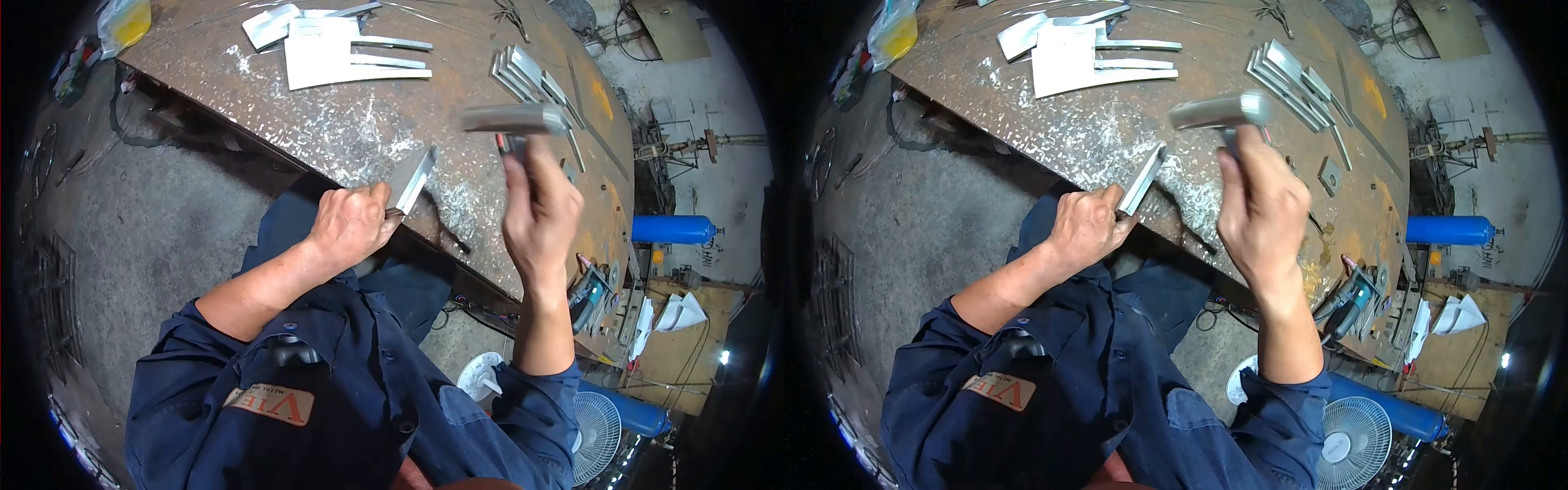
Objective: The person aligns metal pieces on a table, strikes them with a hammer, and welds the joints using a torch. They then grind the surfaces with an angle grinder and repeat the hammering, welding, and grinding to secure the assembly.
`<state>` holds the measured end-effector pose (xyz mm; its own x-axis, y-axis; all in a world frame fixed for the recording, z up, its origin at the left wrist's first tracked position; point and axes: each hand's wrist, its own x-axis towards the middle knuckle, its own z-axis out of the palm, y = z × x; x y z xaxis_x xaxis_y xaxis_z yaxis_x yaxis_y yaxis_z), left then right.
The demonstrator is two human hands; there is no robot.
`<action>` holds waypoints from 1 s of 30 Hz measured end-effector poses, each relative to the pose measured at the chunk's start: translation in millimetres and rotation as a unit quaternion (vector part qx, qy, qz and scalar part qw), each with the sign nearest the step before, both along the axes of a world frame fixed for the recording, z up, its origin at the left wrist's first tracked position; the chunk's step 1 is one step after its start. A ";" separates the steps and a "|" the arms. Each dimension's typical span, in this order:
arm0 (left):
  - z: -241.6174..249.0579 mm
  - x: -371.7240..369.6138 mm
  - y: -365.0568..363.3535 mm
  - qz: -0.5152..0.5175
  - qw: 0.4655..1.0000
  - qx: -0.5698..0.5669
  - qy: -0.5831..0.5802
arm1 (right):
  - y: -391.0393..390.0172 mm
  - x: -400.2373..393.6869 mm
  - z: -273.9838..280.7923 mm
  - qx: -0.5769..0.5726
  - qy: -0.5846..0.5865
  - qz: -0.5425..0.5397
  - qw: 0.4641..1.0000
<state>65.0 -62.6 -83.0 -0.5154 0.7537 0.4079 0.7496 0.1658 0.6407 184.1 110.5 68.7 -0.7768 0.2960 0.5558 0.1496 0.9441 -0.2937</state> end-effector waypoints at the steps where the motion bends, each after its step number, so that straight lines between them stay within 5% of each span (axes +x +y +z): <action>1: -1.9 -0.3 -0.4 0.003 1.000 -0.003 -0.002 | -2.9 2.8 -8.6 -0.013 0.069 0.019 0.997; 3: -4.4 -1.1 0.4 -0.008 1.000 0.004 0.010 | -8.7 7.3 -29.3 -0.024 0.104 0.054 0.993; 4: -3.8 -1.2 0.9 -0.013 1.000 0.002 0.011 | -5.9 2.8 -32.1 0.027 0.030 0.126 0.991; 6: -2.1 0.0 0.8 0.000 1.000 0.004 0.009 | -11.9 10.2 -10.5 0.056 -0.162 0.029 0.985; 10: -3.1 0.3 0.5 -0.008 1.000 -0.002 0.004 | -23.8 12.7 12.4 -0.023 0.026 0.044 0.998; 12: -3.5 -0.2 -0.3 -0.007 1.000 -0.006 0.001 | -27.0 14.4 -22.0 -0.080 0.160 0.098 0.979; 14: -0.4 -0.8 0.3 -0.015 1.000 -0.006 0.005 | -30.5 22.9 -16.8 0.021 -0.173 0.054 0.983; 16: 2.3 0.2 -0.2 -0.006 1.000 0.004 -0.009 | -33.7 19.6 2.4 0.030 -0.183 0.042 0.982; 20: 1.4 1.1 -0.9 -0.003 1.000 -0.018 -0.005 | -40.1 19.3 14.2 -0.053 0.056 0.085 0.993; 22: -1.6 1.3 0.1 -0.008 1.000 -0.012 -0.005 | -33.8 25.3 -10.9 -0.006 0.071 0.125 0.990; 24: -1.9 -1.5 -0.6 -0.017 1.000 -0.015 -0.003 | -32.8 29.0 -15.0 0.004 -0.166 0.077 0.983; 26: -0.4 -0.8 -1.8 -0.032 0.999 -0.022 -0.003 | -34.2 26.8 12.0 0.040 -0.206 0.065 0.976; 30: 0.5 1.6 1.7 -0.002 0.999 -0.038 0.024 | -31.0 16.8 -19.9 -0.081 0.130 0.126 0.980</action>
